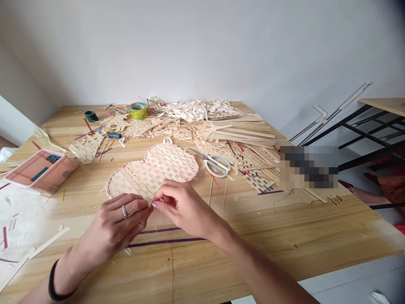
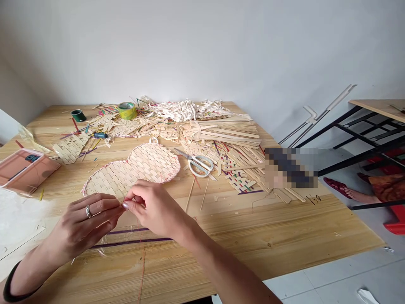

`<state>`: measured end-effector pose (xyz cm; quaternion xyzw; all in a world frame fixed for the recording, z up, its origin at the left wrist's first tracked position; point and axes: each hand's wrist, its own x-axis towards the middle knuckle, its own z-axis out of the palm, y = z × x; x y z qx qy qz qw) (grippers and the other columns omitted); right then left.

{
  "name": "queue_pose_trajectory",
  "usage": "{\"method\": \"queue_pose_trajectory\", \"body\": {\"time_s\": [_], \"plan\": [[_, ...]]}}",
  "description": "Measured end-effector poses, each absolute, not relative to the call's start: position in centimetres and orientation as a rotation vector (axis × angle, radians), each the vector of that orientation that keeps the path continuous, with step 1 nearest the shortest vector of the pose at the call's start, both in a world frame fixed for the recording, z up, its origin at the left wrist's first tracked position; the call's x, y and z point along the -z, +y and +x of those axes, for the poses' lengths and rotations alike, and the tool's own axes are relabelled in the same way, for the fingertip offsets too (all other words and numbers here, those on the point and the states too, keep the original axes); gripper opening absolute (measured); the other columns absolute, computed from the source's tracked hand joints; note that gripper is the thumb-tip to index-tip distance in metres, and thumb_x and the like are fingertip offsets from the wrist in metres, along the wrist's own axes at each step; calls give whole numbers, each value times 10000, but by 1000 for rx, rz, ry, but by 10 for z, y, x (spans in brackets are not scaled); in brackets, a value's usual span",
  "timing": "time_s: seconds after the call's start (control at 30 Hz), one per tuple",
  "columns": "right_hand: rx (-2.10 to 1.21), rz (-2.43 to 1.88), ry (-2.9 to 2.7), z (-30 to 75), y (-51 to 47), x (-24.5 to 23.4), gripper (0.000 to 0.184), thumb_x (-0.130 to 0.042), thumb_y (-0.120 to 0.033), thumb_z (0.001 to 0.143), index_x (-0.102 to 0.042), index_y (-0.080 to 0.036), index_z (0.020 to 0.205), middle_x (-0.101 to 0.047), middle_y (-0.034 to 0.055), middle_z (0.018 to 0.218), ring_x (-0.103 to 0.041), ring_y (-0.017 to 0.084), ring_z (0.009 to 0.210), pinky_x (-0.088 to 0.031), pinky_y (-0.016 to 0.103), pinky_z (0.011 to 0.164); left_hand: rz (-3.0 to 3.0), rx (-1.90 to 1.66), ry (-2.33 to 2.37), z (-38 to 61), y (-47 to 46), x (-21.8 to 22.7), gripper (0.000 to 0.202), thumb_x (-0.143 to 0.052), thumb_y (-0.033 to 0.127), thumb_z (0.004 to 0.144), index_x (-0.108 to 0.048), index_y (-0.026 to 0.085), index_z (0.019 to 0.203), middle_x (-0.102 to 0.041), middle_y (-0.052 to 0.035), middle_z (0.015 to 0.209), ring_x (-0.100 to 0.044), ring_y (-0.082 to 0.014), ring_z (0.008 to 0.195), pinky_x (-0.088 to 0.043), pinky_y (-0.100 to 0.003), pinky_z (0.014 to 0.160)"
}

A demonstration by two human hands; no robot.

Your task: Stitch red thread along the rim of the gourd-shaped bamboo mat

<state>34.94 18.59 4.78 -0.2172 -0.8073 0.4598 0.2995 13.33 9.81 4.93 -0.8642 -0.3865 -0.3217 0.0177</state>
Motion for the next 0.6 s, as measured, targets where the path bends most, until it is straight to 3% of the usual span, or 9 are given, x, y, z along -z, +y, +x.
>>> {"method": "queue_pose_trajectory", "body": {"time_s": [0.2, 0.43, 0.6], "plan": [[-1011, -479, -2222, 347, 182, -44, 208, -594, -90, 1013, -603, -184, 827, -600, 13, 822, -556, 151, 757, -422, 280, 704, -2641, 979, -1176, 135, 98, -48, 176, -663, 34, 976, -702, 160, 1094, -780, -60, 960, -730, -183, 903, -569, -288, 764], [-982, -485, -2230, 347, 183, -43, 197, -608, -75, 985, -601, -180, 820, -587, 5, 810, -535, 144, 735, -397, 277, 674, -2562, 985, -1184, 134, 98, -46, 178, -680, 27, 966, -706, 146, 1095, -772, -72, 948, -719, -180, 871, -551, -286, 739], [-1074, -504, -2081, 345, 182, -45, 77, -628, -125, 1008, -644, -187, 963, -659, 22, 897, -586, 141, 764, -460, 263, 707, -2516, 979, -1210, 130, 99, -45, 183, -687, 18, 963, -713, 135, 1101, -756, -71, 968, -703, -168, 856, -558, -292, 793]]}}
